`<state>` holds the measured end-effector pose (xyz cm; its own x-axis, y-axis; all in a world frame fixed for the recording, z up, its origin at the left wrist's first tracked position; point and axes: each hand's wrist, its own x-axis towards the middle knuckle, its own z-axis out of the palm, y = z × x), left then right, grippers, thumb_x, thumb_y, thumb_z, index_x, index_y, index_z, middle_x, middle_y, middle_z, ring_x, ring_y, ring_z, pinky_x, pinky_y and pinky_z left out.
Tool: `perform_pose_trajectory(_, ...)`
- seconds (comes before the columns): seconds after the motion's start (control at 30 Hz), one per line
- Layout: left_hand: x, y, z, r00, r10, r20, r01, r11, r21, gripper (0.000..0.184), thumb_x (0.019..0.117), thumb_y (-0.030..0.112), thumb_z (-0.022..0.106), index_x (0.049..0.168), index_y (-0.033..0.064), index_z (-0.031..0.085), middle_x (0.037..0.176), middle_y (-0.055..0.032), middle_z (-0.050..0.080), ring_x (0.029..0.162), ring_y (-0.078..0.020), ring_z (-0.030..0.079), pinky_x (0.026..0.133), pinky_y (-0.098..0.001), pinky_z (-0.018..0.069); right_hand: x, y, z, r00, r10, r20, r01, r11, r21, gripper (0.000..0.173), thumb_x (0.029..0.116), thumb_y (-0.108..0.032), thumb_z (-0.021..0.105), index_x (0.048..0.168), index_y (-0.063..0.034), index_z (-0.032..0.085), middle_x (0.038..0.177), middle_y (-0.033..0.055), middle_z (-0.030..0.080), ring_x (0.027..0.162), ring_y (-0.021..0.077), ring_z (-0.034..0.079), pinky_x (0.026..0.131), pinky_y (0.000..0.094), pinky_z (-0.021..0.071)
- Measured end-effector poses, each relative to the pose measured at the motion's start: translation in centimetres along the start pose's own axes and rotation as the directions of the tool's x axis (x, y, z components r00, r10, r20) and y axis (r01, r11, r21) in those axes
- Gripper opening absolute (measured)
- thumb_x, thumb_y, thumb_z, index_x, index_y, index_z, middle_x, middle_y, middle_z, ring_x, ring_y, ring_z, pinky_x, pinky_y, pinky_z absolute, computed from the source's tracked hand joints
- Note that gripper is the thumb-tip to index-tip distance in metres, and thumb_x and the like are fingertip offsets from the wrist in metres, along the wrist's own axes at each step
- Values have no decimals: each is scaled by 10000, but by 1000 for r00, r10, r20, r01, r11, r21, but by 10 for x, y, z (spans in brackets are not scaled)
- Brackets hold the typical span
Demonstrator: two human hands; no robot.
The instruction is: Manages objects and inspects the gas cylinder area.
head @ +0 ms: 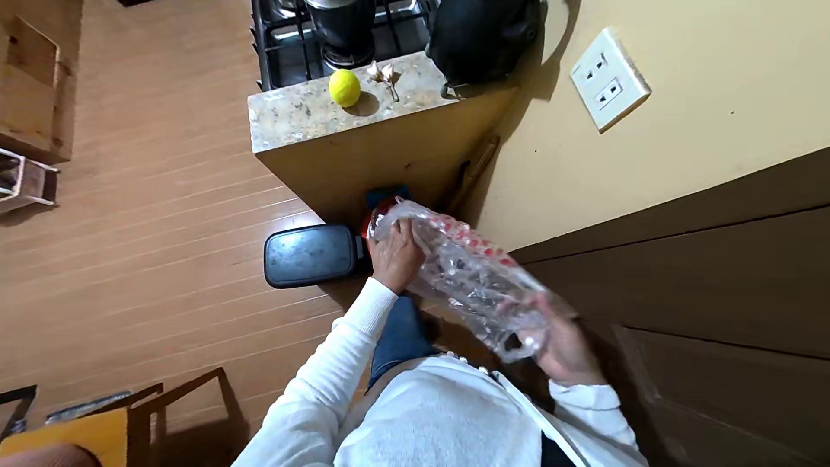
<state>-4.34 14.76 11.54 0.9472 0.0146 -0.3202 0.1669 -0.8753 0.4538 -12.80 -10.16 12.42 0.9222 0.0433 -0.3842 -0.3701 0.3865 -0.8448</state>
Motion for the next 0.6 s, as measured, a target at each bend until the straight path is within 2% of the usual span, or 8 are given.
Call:
perform_pose_trajectory(0.07,2,-3,7,986,44,160,-52,997,48,521,930,89,696,1399,-42,510,1309,-313,591,1157,-508,600,936,-730,415,11,-11,-14,995,-91,45,70,940,335,394,1086,-332,397,976,-209,756,994,4,777,944,143,744,854,342,627)
perform_pose_trajectory(0.13,3,1,7,964,65,257,-82,995,55,434,944,63,665,1355,-26,556,1265,-281,631,1146,-488,612,929,-709,425,24,-12,-27,968,-239,71,173,850,497,361,1070,-287,416,1004,-214,764,901,-44,769,841,85,738,782,286,628)
perform_pose_trajectory(0.2,9,6,4,947,22,322,-30,999,20,404,981,142,637,1344,-21,565,1261,-267,640,1151,-464,621,947,-689,437,36,-12,-37,948,-282,146,170,839,516,263,1042,-342,510,1118,-209,723,887,-80,740,773,24,697,713,217,597)
perform_pose_trajectory(0.3,28,-3,0,915,-30,402,54,997,-49,452,1002,255,629,1358,-12,552,1277,-265,633,1165,-446,629,968,-655,473,48,-17,-31,968,-146,205,7,830,558,388,1046,-429,488,1195,-161,726,697,-49,694,529,16,620,496,172,530)
perform_pose_trajectory(0.4,43,-34,-1,835,154,528,-3,961,-276,464,1014,174,622,1431,-6,529,1334,-246,627,1212,-387,628,1039,-587,478,55,-14,-31,996,28,88,-57,935,349,338,1051,-419,472,1204,-209,688,650,-63,667,477,-1,580,461,159,510)
perform_pose_trajectory(0.47,51,-54,-9,738,340,583,32,845,-534,468,1026,72,553,1482,-4,482,1378,-199,606,1182,-250,641,1032,-422,510,60,-11,-28,984,152,-96,-138,980,141,316,1045,-343,429,926,-214,692,588,-87,611,442,-16,525,427,148,469)
perform_pose_trajectory(0.5,55,-62,-11,723,386,573,95,766,-636,450,1032,69,529,1475,-3,485,1338,-175,625,1103,-185,658,975,-358,533,63,-8,-27,968,178,-175,-173,984,42,285,1039,-292,430,900,-194,659,601,-84,608,460,-5,533,437,163,483)
perform_pose_trajectory(0.6,83,-78,-14,842,256,475,247,600,-761,380,1057,126,507,1405,-25,535,1184,-148,684,992,-138,681,932,-325,553,79,-2,-15,918,170,-358,-262,938,-228,206,1007,-138,466,1192,-73,527,718,-66,644,572,41,643,532,236,595)
